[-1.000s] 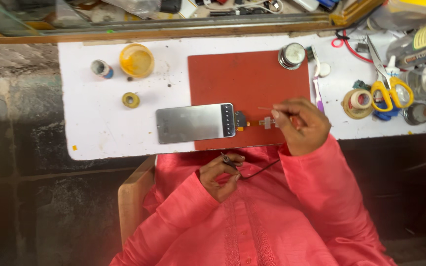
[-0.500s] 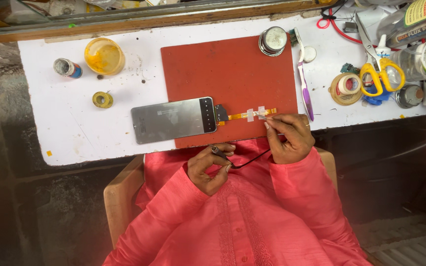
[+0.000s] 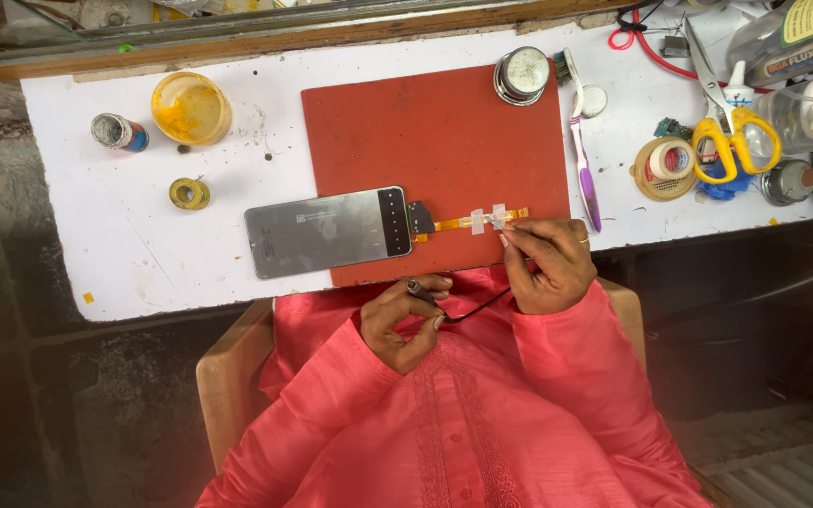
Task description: The person solders a small flex-cable connector on a work mat, holding a soldering iron in one hand and the wire in the other. They dip the iron in flux, apply it to the connector joints, and press and reposition the flex cable and connector with their fingers while working.
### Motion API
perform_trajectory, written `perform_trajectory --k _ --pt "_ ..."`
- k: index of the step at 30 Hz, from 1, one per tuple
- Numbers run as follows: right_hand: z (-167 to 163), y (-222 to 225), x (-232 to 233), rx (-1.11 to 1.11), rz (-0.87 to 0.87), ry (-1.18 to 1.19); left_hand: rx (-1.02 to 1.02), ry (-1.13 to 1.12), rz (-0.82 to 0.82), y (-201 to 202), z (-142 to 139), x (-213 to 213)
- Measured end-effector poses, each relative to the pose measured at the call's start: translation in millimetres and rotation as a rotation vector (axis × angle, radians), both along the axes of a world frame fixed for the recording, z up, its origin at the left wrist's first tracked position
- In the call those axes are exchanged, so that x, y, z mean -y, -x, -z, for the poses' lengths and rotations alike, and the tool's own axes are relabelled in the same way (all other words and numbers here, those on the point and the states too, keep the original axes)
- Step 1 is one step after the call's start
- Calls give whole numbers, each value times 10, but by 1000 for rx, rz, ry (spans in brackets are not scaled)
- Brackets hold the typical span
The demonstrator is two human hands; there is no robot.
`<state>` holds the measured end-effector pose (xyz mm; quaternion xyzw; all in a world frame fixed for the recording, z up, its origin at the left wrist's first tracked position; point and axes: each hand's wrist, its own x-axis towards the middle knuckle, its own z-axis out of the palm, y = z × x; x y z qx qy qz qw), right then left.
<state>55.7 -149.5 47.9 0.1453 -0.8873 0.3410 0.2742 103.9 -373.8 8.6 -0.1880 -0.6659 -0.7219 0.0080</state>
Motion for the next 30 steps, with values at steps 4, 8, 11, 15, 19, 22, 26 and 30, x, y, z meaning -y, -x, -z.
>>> perform_trajectory --k 4,8,11,15,19,22,26,30 --pt "14 -16 -18 1 3 -2 -7 -1 -5 -5 7 -10" --pt "32 -12 -39 4 -2 3 0 2 -6 -14 6 -9" --pt "32 -1 -61 -11 -30 -5 3 -2 -16 -15 1 -14" --pt "21 3 -45 2 -15 12 -5 -1 -22 -3 -17 -15" --pt "3 7 -19 17 11 -3 -18 -5 -42 -3 -31 -29" --pt "-22 16 -32 3 -15 -31 -12 7 -37 -3 -39 -19" --pt "-47 9 -37 30 -12 42 -21 -7 -25 6 -46 -24" --pt "-60 11 -21 44 18 9 -18 -2 -14 11 -50 -36"
